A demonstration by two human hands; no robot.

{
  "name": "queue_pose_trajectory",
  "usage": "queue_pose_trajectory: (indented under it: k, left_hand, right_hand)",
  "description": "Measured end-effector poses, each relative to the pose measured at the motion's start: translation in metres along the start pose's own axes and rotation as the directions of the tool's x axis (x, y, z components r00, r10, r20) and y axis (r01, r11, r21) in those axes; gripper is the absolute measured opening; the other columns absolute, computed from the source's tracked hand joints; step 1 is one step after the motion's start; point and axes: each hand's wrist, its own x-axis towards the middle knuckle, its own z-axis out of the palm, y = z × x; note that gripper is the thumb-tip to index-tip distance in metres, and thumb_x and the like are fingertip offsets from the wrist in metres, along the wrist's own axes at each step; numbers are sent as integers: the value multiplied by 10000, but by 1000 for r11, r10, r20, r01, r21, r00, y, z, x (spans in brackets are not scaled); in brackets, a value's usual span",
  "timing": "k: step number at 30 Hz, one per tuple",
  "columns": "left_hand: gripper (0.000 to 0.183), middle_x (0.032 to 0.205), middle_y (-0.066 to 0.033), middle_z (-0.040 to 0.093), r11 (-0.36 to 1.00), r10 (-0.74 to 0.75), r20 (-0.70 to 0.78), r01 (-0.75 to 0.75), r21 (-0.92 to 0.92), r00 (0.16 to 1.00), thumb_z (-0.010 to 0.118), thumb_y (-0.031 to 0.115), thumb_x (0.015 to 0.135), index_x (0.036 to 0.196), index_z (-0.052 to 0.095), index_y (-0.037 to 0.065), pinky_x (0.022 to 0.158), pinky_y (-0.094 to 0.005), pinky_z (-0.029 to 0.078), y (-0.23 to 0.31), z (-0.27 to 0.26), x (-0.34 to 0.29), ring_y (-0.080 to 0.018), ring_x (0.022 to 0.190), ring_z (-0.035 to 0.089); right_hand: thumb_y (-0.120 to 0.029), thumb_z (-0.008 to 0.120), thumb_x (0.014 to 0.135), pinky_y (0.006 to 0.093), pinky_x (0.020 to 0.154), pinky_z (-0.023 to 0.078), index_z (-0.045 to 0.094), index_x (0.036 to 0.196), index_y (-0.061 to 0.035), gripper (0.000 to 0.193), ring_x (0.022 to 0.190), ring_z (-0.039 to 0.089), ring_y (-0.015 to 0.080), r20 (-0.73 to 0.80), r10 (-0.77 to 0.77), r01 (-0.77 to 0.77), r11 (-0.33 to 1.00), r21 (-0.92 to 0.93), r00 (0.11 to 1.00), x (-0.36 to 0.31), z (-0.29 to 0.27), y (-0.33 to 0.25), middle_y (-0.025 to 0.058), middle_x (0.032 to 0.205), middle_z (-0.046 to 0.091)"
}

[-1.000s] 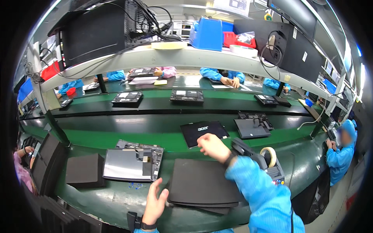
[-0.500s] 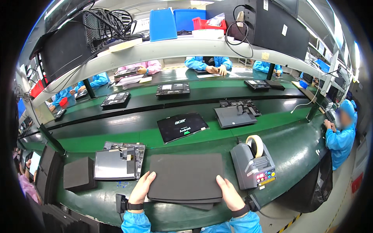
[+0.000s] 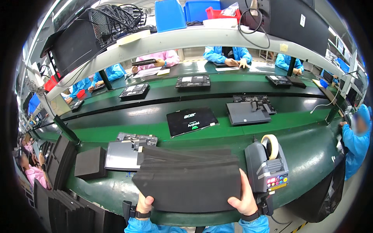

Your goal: The recorder is assembling tablet components on a production line, including applying screens, labels, and foam packaging.

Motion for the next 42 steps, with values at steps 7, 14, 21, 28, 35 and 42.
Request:
queue_pose_trajectory:
  k: [7,14,21,28,35,42]
  left_hand:
    - [1503,1523,-196,29,999,11,-32,-12,-33,999,886,544,453,1463,-102,31,1133,-439,98,-16,4,-22,-309,1414,68]
    - [1406,1526,-208,52,976,73,-7,-70,204,997,873,491,534,1471,-70,29,1134,-433,111,-1,2,-14,-298,1419,64]
    - [939,1513,-209,181,993,-118,-40,117,-17,992,675,211,799,1482,59,21,1130,-337,161,-20,-6,33,-269,1408,167]
    - [813,1521,-190,174,962,-266,-116,272,37,957,583,378,885,1466,156,3,1139,-355,141,4,9,22,-281,1416,149]
    - [941,1491,-153,222,986,-105,-270,66,-151,957,643,456,829,1481,106,40,1117,-395,183,68,-21,-48,-270,1372,216]
    - [704,1436,-135,350,970,-118,-577,-30,-240,808,484,430,945,1438,239,-10,1081,-369,284,113,-102,-106,-218,1310,342]
  right_hand:
    - [-739,714,565,452,1125,118,48,1468,-44,1320,1415,115,296,198,-144,113,980,162,970,-3,-10,80,192,1519,100]
    - [-692,724,613,438,1119,152,111,1461,-22,1243,1402,141,290,197,-43,32,998,57,980,0,1,76,173,1511,143]
    - [-273,639,829,353,1060,291,222,1433,2,784,1258,375,230,35,204,-207,962,177,978,31,12,69,137,1369,396]
    - [-303,560,878,329,939,415,401,1332,-10,563,1099,521,239,-80,320,-251,855,454,944,13,28,35,126,1232,522]
    - [-402,529,860,332,842,451,502,1198,-17,513,991,556,205,102,157,-184,912,367,982,9,80,18,89,1097,575]
    - [-360,540,894,337,863,472,496,1255,-40,485,1041,560,226,569,439,-697,603,387,696,61,191,9,97,1164,580]
